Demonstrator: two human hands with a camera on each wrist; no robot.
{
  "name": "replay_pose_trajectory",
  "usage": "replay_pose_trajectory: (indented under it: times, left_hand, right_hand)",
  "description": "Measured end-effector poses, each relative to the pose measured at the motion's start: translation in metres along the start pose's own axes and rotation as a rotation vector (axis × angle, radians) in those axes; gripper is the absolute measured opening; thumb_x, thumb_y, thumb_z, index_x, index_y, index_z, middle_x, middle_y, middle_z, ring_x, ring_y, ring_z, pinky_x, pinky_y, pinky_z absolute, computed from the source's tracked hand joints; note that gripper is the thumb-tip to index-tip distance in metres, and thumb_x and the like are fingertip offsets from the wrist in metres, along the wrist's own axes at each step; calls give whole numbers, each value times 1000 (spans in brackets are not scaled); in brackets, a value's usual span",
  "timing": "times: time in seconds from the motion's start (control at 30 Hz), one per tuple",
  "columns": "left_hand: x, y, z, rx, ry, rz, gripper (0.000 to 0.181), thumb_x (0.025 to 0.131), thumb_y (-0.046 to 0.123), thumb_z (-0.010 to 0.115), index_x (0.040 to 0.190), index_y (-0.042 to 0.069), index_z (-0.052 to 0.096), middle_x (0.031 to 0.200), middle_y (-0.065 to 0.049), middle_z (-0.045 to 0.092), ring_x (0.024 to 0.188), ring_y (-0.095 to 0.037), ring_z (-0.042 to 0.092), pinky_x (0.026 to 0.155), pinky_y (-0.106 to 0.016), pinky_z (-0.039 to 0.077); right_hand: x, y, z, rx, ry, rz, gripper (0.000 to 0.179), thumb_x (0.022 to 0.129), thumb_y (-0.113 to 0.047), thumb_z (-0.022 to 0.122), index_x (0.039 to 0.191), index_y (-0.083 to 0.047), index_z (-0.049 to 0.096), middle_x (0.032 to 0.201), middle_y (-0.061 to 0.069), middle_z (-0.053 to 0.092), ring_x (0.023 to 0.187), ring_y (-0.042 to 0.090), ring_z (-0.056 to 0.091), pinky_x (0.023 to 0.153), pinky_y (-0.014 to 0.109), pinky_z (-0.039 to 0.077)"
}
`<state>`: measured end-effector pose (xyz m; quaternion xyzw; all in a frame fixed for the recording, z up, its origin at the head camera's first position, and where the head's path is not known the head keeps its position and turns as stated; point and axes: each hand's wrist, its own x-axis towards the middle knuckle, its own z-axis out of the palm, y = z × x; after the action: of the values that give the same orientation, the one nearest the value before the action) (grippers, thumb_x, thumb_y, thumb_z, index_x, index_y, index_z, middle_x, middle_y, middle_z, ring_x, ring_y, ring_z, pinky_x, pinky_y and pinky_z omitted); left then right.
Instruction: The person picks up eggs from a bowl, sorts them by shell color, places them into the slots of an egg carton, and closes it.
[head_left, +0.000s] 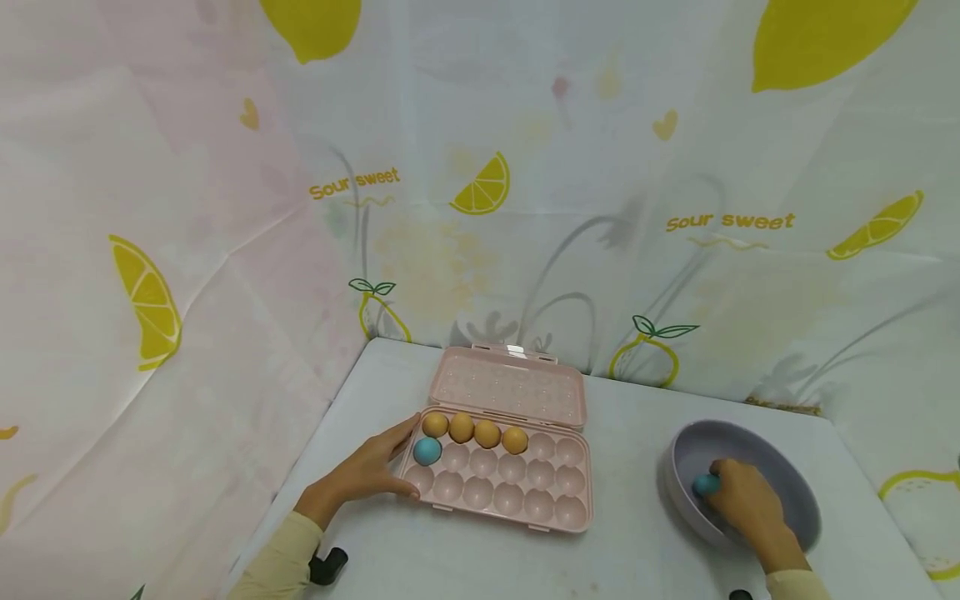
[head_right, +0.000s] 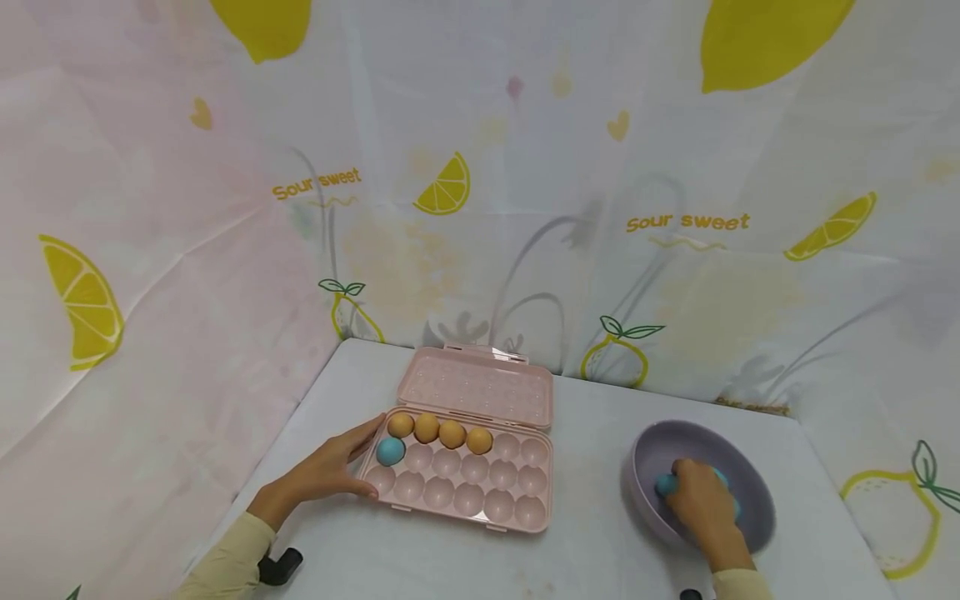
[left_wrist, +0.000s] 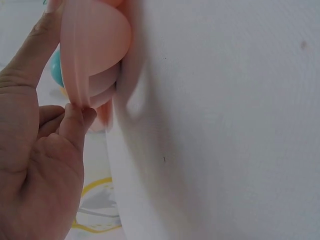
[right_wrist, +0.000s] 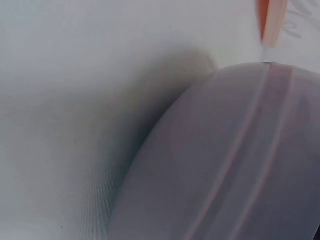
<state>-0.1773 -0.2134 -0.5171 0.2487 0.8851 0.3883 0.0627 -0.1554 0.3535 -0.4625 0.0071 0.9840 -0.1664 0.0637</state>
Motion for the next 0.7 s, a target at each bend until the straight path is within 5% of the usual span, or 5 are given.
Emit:
replay_pose_trajectory:
  times: [0.17,0.3,0.4,0.57,0.7]
  left_hand:
    - [2,2,-1,-8,-10,5,123,61,48,87,155,4,21,158,-13,27,143,-30,27,113,-46,30]
    - [2,2,-2,-29,-12,9,123,61,47,88,154,2,21,158,-14,26,143,-30,28,111,-42,33]
    - [2,1,-1,-33,-10,7,124,60,47,87,154,2,21,158,-14,25,143,-30,28,111,-41,33]
    - [3,0,0,-35,-8,9,125,60,47,87,154,2,20,158,-14,25,143,-31,27,111,-41,33]
    - [4,-2,1,-54,-8,15,125,59,46,88,155,2,19,159,-14,23,144,-30,26,111,-40,34]
  right_hand:
    - [-1,1,0,-10,9,7,10,84,-12,69,83,-3,64,74,9,59,65,24,53,52,41,46]
    - [-1,1,-1,-29,20,-8,25,82,-9,70,103,6,67,94,23,68,81,42,64,64,58,53]
    - [-1,1,-1,-36,25,-10,27,83,-9,69,105,6,67,98,26,67,87,48,63,67,62,52]
    - [-2,0,1,-11,37,-13,8,84,-9,68,82,-1,66,74,10,61,65,27,56,54,44,49]
    - [-4,1,3,4,74,-38,15,84,-7,68,71,-6,60,66,2,50,60,21,45,51,35,39]
